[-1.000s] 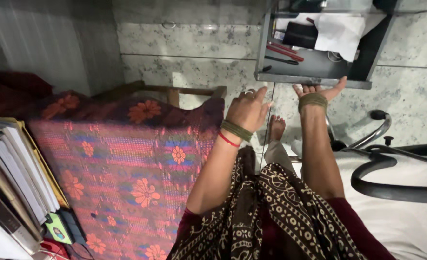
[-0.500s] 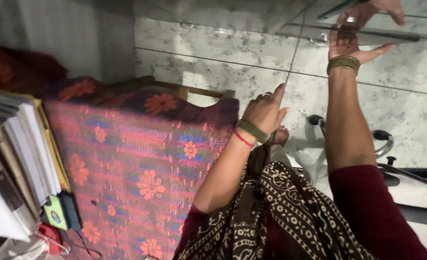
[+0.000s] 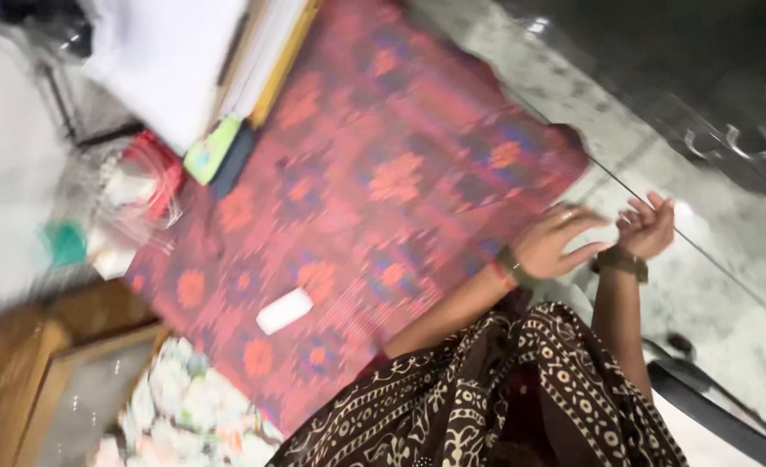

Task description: The person organizes and cleans a small table in a bedroom. They move a tablet, a power bank, a lamp, a power strip, a water bottle, and a phone onto the table. They then use a dark cloth to wipe the table surface and the items on it.

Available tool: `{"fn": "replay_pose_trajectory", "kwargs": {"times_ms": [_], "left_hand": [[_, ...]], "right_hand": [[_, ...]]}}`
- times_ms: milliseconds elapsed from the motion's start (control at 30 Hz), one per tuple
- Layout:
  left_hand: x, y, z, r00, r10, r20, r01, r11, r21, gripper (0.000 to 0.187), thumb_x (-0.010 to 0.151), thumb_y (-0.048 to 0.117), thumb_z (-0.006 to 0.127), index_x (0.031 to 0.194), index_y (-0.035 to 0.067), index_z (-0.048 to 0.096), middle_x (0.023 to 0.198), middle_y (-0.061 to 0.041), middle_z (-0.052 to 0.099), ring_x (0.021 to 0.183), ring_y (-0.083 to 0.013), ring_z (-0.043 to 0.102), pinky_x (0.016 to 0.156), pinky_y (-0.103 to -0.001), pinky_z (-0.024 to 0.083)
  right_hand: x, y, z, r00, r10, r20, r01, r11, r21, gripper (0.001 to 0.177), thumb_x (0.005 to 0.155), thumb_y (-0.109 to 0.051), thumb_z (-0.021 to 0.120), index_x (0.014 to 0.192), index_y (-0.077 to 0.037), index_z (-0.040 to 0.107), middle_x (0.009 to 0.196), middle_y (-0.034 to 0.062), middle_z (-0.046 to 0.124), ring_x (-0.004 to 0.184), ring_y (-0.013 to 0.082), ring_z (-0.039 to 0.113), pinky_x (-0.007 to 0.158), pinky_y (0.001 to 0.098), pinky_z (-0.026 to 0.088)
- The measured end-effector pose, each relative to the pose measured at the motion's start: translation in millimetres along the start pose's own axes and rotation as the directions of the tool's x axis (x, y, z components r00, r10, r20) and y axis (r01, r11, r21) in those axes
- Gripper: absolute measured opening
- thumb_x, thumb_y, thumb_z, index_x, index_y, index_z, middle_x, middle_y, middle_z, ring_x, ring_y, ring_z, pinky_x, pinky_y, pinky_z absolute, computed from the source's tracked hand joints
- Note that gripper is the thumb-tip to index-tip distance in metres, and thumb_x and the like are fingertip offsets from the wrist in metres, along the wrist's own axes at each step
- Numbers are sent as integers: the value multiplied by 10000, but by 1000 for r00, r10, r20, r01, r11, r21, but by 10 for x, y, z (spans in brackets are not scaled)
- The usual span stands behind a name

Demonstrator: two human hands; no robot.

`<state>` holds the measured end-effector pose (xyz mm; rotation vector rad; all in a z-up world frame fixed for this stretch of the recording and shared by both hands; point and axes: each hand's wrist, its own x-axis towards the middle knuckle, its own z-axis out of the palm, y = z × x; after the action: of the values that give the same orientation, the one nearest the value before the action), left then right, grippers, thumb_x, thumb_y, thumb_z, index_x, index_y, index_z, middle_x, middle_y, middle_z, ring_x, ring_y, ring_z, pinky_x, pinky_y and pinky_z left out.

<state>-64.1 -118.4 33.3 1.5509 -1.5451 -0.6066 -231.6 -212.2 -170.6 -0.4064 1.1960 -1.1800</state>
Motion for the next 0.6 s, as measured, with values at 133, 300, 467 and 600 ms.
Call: {"fn": "replay_pose_trajectory", "kwargs": {"times_ms": [133, 300, 467, 600], "left_hand": [[-1335, 260, -983, 944, -270, -188, 312, 919, 243, 282, 978, 318, 685, 1131, 83, 713, 1120, -138, 721, 1064, -340, 677, 957, -443, 531], [-3480, 200, -1721, 768, -488, -415, 615, 743, 265, 307, 960, 358, 696, 1047, 65, 719, 1026, -163, 734, 930, -373, 703, 835, -461, 562], [-5426, 76, -2016, 349, -795, -497, 914, 407, -9, 334, 898, 438, 719, 1049, 141, 748, 868, -105, 757, 797, -283, 749, 705, -426, 574], [-6471, 162, -2235, 194, -705, -682, 878, 435, -201, 329, 890, 445, 751, 1002, 136, 761, 847, -95, 767, 739, -248, 752, 672, -378, 585]], "right_hand": [[-1151, -61, 855, 862, -357, 359, 463, 844, -272, 174, 1111, -197, 650, 1155, -29, 652, 901, 100, 701, 707, 135, 615, 650, 245, 490], [-2857, 284, 1951, 466, 105, 878, 665, 614, -426, 231, 1036, -255, 737, 1193, -86, 719, 1023, 40, 741, 879, 109, 662, 788, 258, 532], [-4563, 1240, 2381, -126, 159, 979, 964, 251, 84, 579, 838, -421, 791, 1329, -142, 663, 1284, 165, 656, 1118, 352, 629, 910, 467, 548], [-5432, 1775, 2200, -73, 373, 925, 981, -138, 133, 853, 696, -474, 835, 1436, -167, 542, 1293, 176, 547, 1199, 456, 499, 945, 557, 500]]}}
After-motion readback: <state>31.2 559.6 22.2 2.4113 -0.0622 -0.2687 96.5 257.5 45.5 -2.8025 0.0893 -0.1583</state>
